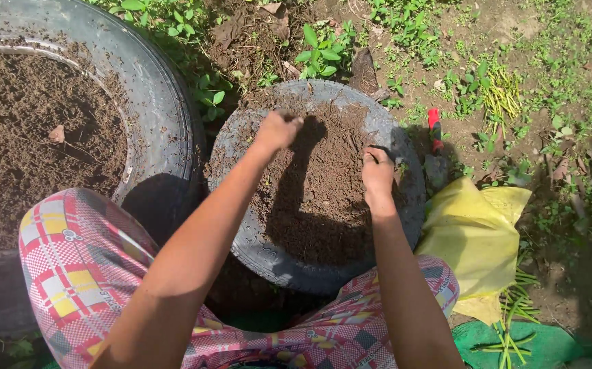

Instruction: Mixing soil in a recycled tire planter and planting green cuttings.

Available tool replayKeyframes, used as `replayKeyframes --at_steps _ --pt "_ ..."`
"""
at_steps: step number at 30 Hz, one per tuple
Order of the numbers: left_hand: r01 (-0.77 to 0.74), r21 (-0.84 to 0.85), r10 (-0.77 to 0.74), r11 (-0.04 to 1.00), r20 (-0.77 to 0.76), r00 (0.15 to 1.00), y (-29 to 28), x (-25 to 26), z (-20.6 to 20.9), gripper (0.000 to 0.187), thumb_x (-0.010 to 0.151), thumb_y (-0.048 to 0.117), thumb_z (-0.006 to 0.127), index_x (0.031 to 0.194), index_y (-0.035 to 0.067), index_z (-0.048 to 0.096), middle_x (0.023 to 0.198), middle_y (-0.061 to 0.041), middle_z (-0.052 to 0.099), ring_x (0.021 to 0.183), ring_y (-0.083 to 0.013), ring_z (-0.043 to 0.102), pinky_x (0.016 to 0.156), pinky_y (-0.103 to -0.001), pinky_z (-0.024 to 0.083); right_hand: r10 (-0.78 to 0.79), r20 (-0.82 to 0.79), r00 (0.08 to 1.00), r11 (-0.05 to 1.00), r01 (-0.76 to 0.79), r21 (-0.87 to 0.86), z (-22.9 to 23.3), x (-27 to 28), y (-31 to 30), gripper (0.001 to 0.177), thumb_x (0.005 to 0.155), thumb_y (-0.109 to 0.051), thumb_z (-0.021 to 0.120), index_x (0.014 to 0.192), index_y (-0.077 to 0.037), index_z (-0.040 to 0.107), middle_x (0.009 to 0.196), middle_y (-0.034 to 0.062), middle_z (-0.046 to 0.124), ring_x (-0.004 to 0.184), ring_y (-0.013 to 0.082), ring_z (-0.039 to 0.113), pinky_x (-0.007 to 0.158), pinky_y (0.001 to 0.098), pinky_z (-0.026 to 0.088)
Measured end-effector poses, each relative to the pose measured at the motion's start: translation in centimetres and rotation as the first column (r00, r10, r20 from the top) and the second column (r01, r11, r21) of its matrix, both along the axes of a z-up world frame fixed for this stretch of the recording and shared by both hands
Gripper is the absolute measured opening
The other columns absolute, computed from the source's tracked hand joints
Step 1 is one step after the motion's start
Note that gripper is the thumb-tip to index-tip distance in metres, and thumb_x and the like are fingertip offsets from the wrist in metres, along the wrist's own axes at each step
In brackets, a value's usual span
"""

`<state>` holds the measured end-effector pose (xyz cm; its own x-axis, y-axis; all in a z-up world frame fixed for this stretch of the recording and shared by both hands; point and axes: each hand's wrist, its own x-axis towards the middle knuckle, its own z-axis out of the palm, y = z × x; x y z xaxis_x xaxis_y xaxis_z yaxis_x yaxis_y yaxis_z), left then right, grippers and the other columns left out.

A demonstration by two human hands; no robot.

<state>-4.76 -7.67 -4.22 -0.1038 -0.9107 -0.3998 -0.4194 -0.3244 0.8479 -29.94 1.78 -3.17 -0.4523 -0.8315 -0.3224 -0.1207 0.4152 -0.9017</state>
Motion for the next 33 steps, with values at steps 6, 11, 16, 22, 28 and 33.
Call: replayKeyframes --at_steps 6,11,16,22,28,33 --pt "-0.16 0.026 0.157 0.987 0.094 0.983 11.3 -7.3 -0.9 0.06 0.102 0.048 0.052 0.158 0.028 0.044 0.158 -0.018 0.04 0.139 -0.0405 0.045 0.113 -0.048 0.04 0.016 -0.317 0.948 0.978 0.051 0.203 -1.9 7.8 1.8 0.064 0.097 -0.052 0.067 0.148 -0.016 0.053 0.147 0.0141 0.054 0.135 0.0304 0.049 0.111 0.0425 0.04" --pt "-0.483 0.268 0.553 0.833 -0.412 0.724 11.7 -6.1 -2.1 0.076 0.089 0.056 0.068 0.145 0.006 0.054 0.143 -0.02 0.062 0.132 -0.0314 0.06 0.109 -0.039 0.046 -0.121 0.291 0.949 0.992 0.11 0.053 0.6 11.0 2.7 0.065 0.09 -0.049 0.068 0.14 -0.008 0.06 0.141 0.0078 0.062 0.127 0.0235 0.059 0.105 0.0423 0.049" --pt "-0.71 0.243 0.75 0.661 -0.243 0.615 11.3 -0.6 8.6 0.066 0.086 0.051 0.071 0.134 0.006 0.067 0.127 -0.024 0.07 0.118 -0.0322 0.067 0.102 -0.04 0.049 -0.106 0.586 0.803 0.977 0.194 -0.089 6.5 18.6 1.4 0.061 0.09 -0.048 0.066 0.131 -0.003 0.067 0.132 0.0083 0.069 0.115 0.0223 0.068 0.098 0.0396 0.055" --pt "-0.812 -0.169 0.653 0.558 -0.515 0.556 10.7 17.5 13.4 0.04 0.09 0.019 0.069 0.124 -0.002 0.069 0.104 -0.016 0.078 0.094 -0.0259 0.072 0.085 -0.036 0.057 0.293 0.515 0.805 0.956 -0.227 -0.188 12.9 33.4 -3.5 0.049 0.085 -0.03 0.078 0.124 -0.001 0.07 0.12 0.0118 0.073 0.11 0.0227 0.068 0.096 0.043 0.053" --pt "-0.604 -0.319 0.631 0.73 -0.024 0.776 13.6 34.8 12.2 0.035 0.08 0.0 0.063 0.116 -0.002 0.068 0.098 -0.013 0.075 0.091 -0.0195 0.071 0.087 -0.034 0.054 0.709 0.265 0.654 0.694 -0.713 -0.098 9.4 43.2 -8.1 0.061 0.077 -0.011 0.078 0.134 -0.001 0.057 0.117 0.0143 0.07 0.115 0.0291 0.065 0.105 0.05 0.049" --pt "-0.537 -0.077 0.541 0.84 0.03 0.841 15.4 42.0 11.6 0.049 0.082 -0.003 0.049 0.124 0.0 0.075 0.108 -0.022 0.077 0.094 -0.0358 0.073 0.083 -0.047 0.058 0.86 -0.078 0.504 0.51 -0.854 0.103 10.1 49.2 -9.8 0.066 0.088 -0.007 0.068 0.151 -0.009 0.049 0.135 0.0232 0.06 0.126 0.0398 0.053 0.104 0.0544 0.043"
